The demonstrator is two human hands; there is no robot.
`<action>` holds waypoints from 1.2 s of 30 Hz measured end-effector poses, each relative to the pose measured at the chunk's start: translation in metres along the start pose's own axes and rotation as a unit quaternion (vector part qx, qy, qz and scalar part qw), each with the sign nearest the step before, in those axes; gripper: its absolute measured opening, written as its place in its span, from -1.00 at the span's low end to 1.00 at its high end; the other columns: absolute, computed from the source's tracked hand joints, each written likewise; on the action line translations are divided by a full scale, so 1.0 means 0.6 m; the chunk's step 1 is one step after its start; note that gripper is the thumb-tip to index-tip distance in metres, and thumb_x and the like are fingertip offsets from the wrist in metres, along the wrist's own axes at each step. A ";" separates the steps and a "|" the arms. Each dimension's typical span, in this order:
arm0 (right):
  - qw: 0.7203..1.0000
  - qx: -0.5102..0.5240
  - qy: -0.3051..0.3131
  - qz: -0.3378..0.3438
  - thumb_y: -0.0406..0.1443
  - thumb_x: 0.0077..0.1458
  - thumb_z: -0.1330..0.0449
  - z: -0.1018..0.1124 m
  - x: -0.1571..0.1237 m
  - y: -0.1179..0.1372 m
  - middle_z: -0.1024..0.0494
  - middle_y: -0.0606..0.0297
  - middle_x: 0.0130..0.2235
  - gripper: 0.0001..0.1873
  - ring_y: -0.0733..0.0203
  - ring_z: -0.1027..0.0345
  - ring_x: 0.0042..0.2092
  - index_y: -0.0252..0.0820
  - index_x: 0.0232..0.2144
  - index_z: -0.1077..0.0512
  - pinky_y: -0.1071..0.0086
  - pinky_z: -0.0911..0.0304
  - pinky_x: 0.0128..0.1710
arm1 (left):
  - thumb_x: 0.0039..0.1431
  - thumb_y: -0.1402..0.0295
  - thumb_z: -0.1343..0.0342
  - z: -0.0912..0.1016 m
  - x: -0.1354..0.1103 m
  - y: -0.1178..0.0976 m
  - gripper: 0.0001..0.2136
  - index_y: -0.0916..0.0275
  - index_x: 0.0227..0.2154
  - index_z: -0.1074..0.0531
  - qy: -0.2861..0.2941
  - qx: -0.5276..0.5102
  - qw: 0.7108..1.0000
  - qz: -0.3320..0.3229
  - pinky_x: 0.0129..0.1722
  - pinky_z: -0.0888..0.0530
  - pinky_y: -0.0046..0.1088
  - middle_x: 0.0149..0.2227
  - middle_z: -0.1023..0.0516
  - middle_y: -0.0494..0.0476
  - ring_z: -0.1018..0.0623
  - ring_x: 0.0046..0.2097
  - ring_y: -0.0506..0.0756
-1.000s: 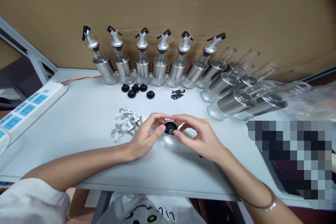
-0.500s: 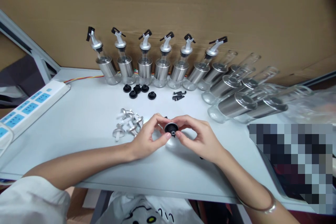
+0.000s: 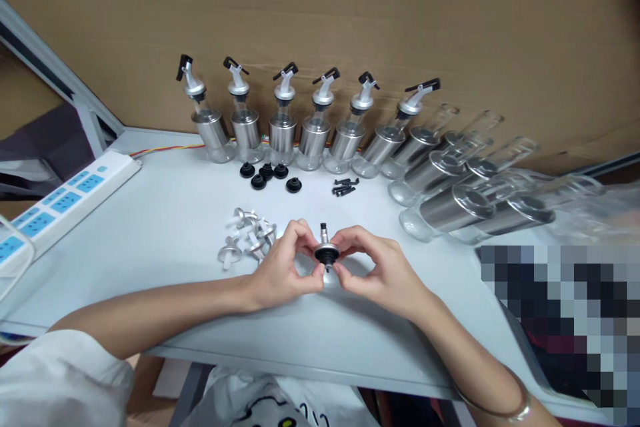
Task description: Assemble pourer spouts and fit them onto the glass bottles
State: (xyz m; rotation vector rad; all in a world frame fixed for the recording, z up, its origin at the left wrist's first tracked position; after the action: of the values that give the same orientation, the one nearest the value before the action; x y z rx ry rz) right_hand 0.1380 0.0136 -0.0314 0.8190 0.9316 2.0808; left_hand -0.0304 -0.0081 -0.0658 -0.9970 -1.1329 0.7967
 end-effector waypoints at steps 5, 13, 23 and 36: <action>1.000 0.010 -0.029 0.006 -0.37 -0.02 -0.18 0.002 -0.001 -0.004 -0.56 0.27 -0.33 -0.78 0.25 -0.51 -0.32 -0.15 -0.25 -0.32 0.37 -0.48 -0.27 | 0.06 0.54 -0.09 -0.001 0.002 -0.001 -0.70 0.13 -0.19 -0.16 -0.019 -0.024 0.999 -0.030 -0.20 -0.47 -0.47 -0.23 -0.27 0.03 -0.43 -0.19 0.01; 0.999 -0.003 -0.020 0.032 -0.37 0.14 -0.13 0.007 0.002 0.004 -0.64 0.23 -0.22 -0.79 0.24 -0.57 -0.24 -0.16 -0.14 -0.42 0.40 -0.48 -0.18 | 0.17 0.48 -0.08 0.005 0.004 0.000 -0.79 0.15 -0.13 -0.31 -0.013 0.039 0.998 -0.040 -0.13 -0.45 -0.38 -0.16 -0.35 0.11 -0.42 -0.15 0.06; 1.000 -0.005 -0.031 -0.001 -0.36 0.18 -0.08 0.006 -0.002 -0.002 -0.66 0.24 -0.35 -0.89 0.25 -0.58 -0.38 -0.18 -0.25 -0.40 0.57 -0.37 -0.56 | 0.26 0.41 -0.06 0.008 0.003 -0.001 -0.80 0.13 -0.07 -0.36 -0.001 0.051 0.998 -0.040 -0.21 -0.50 -0.43 -0.12 -0.37 0.13 -0.45 -0.13 0.05; 0.998 0.032 -0.046 0.005 -0.34 0.16 -0.10 0.007 0.000 -0.001 -0.64 0.21 -0.31 -0.94 0.20 -0.58 -0.27 -0.16 -0.29 -0.37 0.39 -0.48 -0.27 | 0.23 0.43 -0.11 0.004 -0.001 0.003 -0.78 0.10 -0.08 -0.31 -0.044 0.020 0.998 -0.048 -0.12 -0.51 -0.42 -0.11 -0.31 0.11 -0.45 -0.08 0.04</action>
State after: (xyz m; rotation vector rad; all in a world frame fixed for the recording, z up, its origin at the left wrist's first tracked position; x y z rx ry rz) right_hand 0.1414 0.0150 -0.0295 0.9459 0.9494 2.0138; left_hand -0.0326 -0.0073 -0.0671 -0.8751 -1.2274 0.7889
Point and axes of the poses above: each hand's wrist, its own x-axis towards the middle knuckle, its own z-axis out of the back of the hand, y = z × x, the point moved 2 cm from there along x, towards the middle knuckle
